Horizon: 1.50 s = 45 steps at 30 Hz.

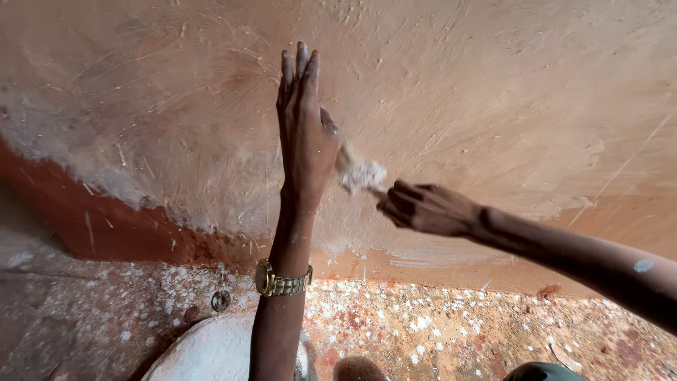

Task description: The person applies white plaster to a reddish-brown wall using a brush. They repeatedly dip the brush into a bowl of plaster on the ground and spread the material across the wall surface in broad strokes.

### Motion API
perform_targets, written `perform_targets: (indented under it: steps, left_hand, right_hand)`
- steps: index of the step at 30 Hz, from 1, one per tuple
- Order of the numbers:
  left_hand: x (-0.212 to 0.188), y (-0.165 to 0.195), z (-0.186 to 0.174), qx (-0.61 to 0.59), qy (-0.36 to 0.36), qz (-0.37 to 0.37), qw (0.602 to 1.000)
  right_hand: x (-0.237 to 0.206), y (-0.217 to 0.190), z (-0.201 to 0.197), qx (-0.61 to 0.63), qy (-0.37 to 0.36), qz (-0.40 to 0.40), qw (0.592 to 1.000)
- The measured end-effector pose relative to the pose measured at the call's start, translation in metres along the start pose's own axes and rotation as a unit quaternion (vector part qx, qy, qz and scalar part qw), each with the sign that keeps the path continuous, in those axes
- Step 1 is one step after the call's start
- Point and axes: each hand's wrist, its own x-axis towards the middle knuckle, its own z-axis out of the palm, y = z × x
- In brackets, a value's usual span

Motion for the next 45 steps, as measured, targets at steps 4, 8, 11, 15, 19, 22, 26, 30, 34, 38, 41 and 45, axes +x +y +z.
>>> perform_targets:
  steps: [4, 8, 11, 15, 19, 22, 26, 30, 34, 38, 41, 45]
  left_hand:
    - [-0.002, -0.001, 0.002, -0.002, 0.001, 0.014, 1.0]
    - [-0.005, 0.001, 0.005, -0.01, -0.012, 0.012, 1.0]
    - [-0.01, 0.001, 0.005, -0.004, -0.013, 0.012, 1.0]
    - [-0.012, -0.004, 0.001, 0.006, 0.007, 0.008, 1.0]
    - [-0.005, -0.012, 0.001, 0.07, 0.016, 0.007, 0.997]
    - [-0.003, -0.016, 0.003, 0.094, 0.005, 0.024, 0.995]
    - [-0.007, -0.018, 0.004, 0.067, 0.012, 0.051, 0.996]
    - [-0.009, -0.022, 0.007, 0.052, 0.015, 0.045, 0.998]
    - [-0.014, -0.024, 0.012, 0.055, 0.0, 0.039, 0.998]
    - [-0.017, -0.025, 0.012, 0.046, 0.005, 0.036, 0.998]
    - [-0.017, -0.025, 0.009, 0.035, 0.017, 0.023, 0.999]
    - [-0.013, -0.023, 0.002, 0.055, 0.026, 0.008, 0.998]
  right_hand:
    - [0.008, 0.011, -0.033, 0.18, -0.077, 0.092, 0.976]
    - [0.01, 0.093, -0.119, -0.065, 0.073, 0.103, 0.99]
    - [-0.019, 0.136, -0.157, -0.107, 0.159, 0.194, 0.962]
    - [-0.012, 0.132, -0.131, -0.185, 0.181, 0.228, 0.938]
    - [0.017, 0.085, -0.086, -0.315, 0.066, 0.144, 0.936]
    - [0.035, 0.015, -0.022, -0.129, -0.003, 0.073, 0.989]
    - [0.015, -0.034, 0.025, 0.056, 0.014, -0.006, 0.998]
    - [0.003, 0.01, -0.031, 0.189, -0.086, 0.126, 0.97]
    - [-0.008, 0.096, -0.128, 0.064, 0.081, 0.19, 0.976]
    - [-0.022, 0.127, -0.169, -0.075, 0.194, 0.209, 0.956]
    - [-0.008, 0.128, -0.167, -0.119, 0.27, 0.207, 0.933]
    - [0.051, 0.115, -0.128, 0.056, 0.279, 0.267, 0.921]
